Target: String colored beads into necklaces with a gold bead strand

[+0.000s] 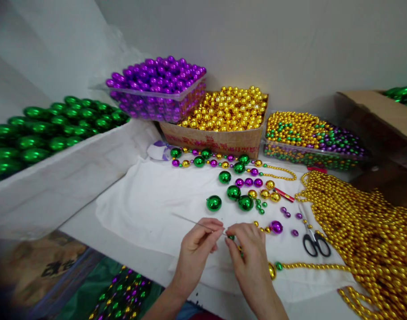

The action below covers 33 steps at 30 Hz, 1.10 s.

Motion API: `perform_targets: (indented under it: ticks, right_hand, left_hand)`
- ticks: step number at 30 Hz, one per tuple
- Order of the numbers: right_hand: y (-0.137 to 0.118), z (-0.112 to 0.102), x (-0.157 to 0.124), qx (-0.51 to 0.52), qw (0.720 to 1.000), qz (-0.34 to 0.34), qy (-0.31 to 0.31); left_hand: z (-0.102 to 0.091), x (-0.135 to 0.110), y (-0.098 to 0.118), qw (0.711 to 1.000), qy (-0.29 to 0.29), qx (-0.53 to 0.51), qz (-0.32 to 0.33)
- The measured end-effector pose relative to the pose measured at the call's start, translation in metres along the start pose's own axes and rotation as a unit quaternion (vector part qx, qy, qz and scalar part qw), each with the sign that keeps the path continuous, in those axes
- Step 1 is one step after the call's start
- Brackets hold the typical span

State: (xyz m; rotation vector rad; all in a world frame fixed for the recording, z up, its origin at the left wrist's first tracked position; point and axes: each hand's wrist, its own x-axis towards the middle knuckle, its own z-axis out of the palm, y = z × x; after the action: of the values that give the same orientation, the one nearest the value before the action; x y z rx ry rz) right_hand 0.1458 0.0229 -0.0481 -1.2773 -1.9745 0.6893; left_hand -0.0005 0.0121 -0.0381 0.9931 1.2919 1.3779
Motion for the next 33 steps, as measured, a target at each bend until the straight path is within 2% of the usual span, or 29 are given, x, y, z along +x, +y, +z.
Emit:
perform_targets:
  ticks: [4,8,11,14,15,17,19,20,23,26,27,29,31,33]
  right_hand:
    - [0.000,0.001,-0.004,0.081,0.996,0.032,-0.011]
    - [-0.002,-0.003,-0.012,0.204,0.969,0.138,0.008]
    - [0.000,-0.009,-0.016,0.335,0.914,0.215,0.081]
    - [0.003,-0.022,-0.020,0.454,0.829,0.261,0.195]
    - [0.004,-0.029,-0.022,0.487,0.800,0.270,0.223]
    - [0.004,-0.041,-0.026,0.540,0.753,0.278,0.254]
    - [0.005,-0.051,-0.031,0.570,0.724,0.284,0.263]
    - [0.007,-0.053,-0.035,0.577,0.719,0.286,0.262]
    - [0.026,-0.053,-0.047,0.575,0.730,0.267,0.255]
    - [0.061,-0.049,-0.059,0.544,0.776,0.238,0.213]
    - [0.071,-0.049,-0.062,0.530,0.799,0.229,0.168]
    - [0.082,-0.051,-0.065,0.509,0.825,0.211,0.124]
    - [0.078,-0.056,-0.063,0.506,0.830,0.195,0.129]
    - [0.063,-0.063,-0.058,0.507,0.824,0.191,0.166]
  left_hand:
    - [-0.001,0.000,0.002,0.999,-0.026,-0.023,-0.027]
    - [0.002,0.000,-0.004,0.994,-0.056,-0.074,-0.065]
    - [0.011,0.005,-0.012,0.985,-0.113,-0.086,-0.093]
    - [0.030,0.021,-0.023,0.973,-0.194,-0.051,-0.115]
    - [0.040,0.029,-0.027,0.972,-0.207,-0.032,-0.103]
    - [0.066,0.049,-0.035,0.972,-0.232,0.014,-0.040]
    - [0.097,0.071,-0.043,0.958,-0.275,0.065,0.044]
    - [0.113,0.081,-0.046,0.948,-0.297,0.090,0.074]
    - [0.154,0.105,-0.056,0.938,-0.316,0.115,0.085]
    - [0.174,0.118,-0.065,0.932,-0.323,0.138,0.084]
    - [0.176,0.121,-0.067,0.932,-0.324,0.141,0.082]
    - [0.175,0.123,-0.070,0.934,-0.323,0.136,0.074]
    - [0.168,0.123,-0.068,0.939,-0.318,0.117,0.060]
    - [0.154,0.119,-0.063,0.946,-0.311,0.087,0.034]
